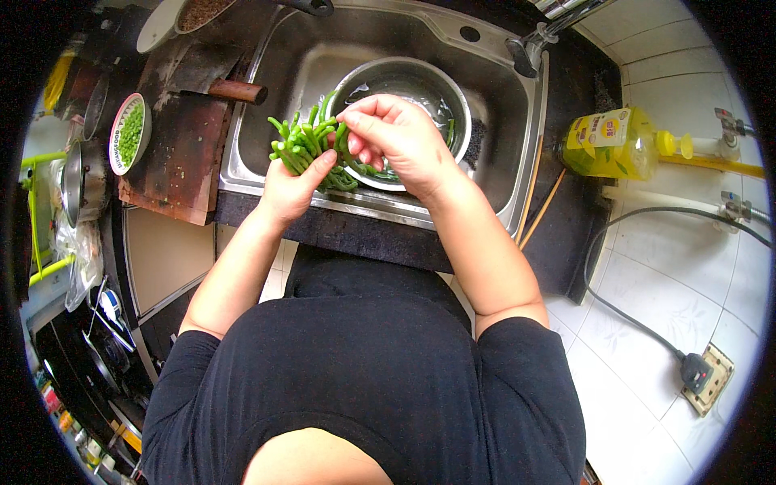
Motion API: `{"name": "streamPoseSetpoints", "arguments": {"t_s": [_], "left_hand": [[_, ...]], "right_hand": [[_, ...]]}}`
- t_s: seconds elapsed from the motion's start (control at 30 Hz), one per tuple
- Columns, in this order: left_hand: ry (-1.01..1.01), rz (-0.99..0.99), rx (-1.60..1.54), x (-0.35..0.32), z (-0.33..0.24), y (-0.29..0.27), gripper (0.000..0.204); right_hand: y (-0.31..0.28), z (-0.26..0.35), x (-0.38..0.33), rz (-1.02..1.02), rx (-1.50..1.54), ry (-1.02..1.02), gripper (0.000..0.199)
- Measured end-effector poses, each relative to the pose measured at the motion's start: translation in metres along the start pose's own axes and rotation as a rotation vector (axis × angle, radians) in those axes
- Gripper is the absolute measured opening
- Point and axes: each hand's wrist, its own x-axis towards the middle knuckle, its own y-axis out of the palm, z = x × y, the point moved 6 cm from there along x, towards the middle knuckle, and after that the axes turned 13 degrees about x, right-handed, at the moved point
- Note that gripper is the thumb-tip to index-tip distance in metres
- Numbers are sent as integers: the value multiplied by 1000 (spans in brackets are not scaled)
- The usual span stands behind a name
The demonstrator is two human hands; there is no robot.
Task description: The person chops green beans into small pieces on a wooden cutting board using a cleaver. They then transfer the chopped beans into a bowl. Finally, the person washes whole green beans in a metal bowl under running water in the sink.
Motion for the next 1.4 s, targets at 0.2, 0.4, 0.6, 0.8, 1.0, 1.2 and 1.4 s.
{"name": "streamPoseSetpoints", "arguments": {"t_s": [0.2,0.4,0.6,0.8,1.0,1.2,1.4], "left_hand": [[-74,191,-58,-1,13,5,29],[-58,-61,-104,0,12,-32,12],[111,2,-540,-4,-20,-49,13],[78,-79,-623,-7,-24,-62,21],[-210,-264,-543,-9,24,-63,11],[-375,-147,-515,-3,26,-34,25],[-384,-112,-631,3,28,-13,32]], "right_hand": [[13,4,2,6,-188,31,19],[-60,-8,51,-148,-252,-89,29],[-170,-117,94,-246,-1167,63,55],[-192,-158,92,-95,-1221,366,39],[-105,-75,67,-7,-207,129,14],[-36,-27,34,82,33,-9,19],[1,-30,1,154,-730,-210,23]]}}
